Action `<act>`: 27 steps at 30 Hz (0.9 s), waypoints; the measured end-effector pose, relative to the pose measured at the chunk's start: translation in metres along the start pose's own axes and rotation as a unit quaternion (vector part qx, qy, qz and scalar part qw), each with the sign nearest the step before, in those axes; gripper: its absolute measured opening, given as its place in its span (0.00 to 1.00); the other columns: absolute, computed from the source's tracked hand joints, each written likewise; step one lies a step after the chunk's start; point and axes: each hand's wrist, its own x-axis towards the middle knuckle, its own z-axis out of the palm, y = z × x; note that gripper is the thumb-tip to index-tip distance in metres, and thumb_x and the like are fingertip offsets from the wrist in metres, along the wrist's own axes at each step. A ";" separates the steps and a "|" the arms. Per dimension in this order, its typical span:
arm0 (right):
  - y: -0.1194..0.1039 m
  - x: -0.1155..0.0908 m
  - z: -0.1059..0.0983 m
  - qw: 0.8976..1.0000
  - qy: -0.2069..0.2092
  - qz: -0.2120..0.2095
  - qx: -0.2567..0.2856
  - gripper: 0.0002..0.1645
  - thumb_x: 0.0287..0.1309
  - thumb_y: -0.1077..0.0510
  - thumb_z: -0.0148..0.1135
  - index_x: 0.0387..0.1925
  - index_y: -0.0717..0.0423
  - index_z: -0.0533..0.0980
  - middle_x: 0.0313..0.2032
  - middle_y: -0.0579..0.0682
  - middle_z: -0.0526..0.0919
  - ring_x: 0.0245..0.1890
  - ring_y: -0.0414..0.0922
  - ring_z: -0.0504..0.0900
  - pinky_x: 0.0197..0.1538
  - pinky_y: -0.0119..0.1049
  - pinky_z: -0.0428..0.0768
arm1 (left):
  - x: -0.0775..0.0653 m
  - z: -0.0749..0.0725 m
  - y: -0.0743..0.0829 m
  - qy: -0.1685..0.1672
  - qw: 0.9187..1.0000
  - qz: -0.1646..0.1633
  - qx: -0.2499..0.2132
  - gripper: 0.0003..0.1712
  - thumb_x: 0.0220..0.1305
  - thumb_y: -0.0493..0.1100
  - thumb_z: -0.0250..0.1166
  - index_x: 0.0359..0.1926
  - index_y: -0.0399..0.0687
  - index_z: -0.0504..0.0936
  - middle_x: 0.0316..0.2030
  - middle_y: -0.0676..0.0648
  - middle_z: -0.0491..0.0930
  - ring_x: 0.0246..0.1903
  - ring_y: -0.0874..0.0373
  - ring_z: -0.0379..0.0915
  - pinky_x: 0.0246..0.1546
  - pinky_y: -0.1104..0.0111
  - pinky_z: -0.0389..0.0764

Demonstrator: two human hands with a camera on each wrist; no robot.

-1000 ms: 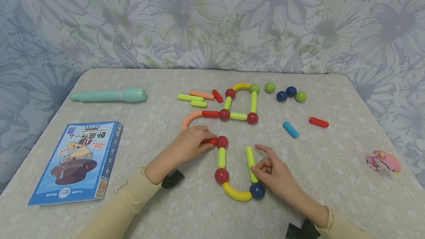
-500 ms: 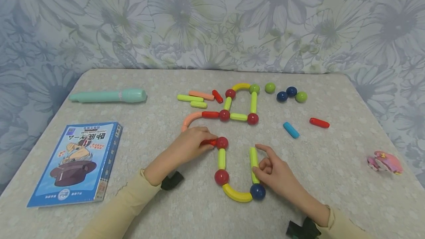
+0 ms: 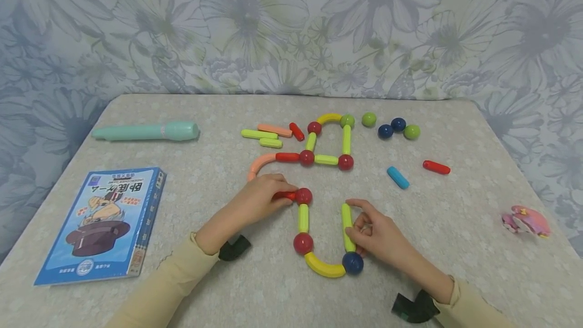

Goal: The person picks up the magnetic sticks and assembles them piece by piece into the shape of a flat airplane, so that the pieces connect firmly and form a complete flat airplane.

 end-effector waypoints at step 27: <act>0.008 -0.003 -0.002 0.986 -0.039 0.002 0.161 0.34 0.63 0.63 0.57 0.66 0.58 0.55 0.34 0.58 0.75 0.23 0.48 0.79 0.31 0.41 0.81 | -0.001 0.001 -0.001 -0.019 1.000 0.000 -0.012 0.17 0.55 0.42 0.70 0.47 0.47 0.84 0.33 0.56 0.77 0.34 0.63 0.71 0.37 0.71 0.74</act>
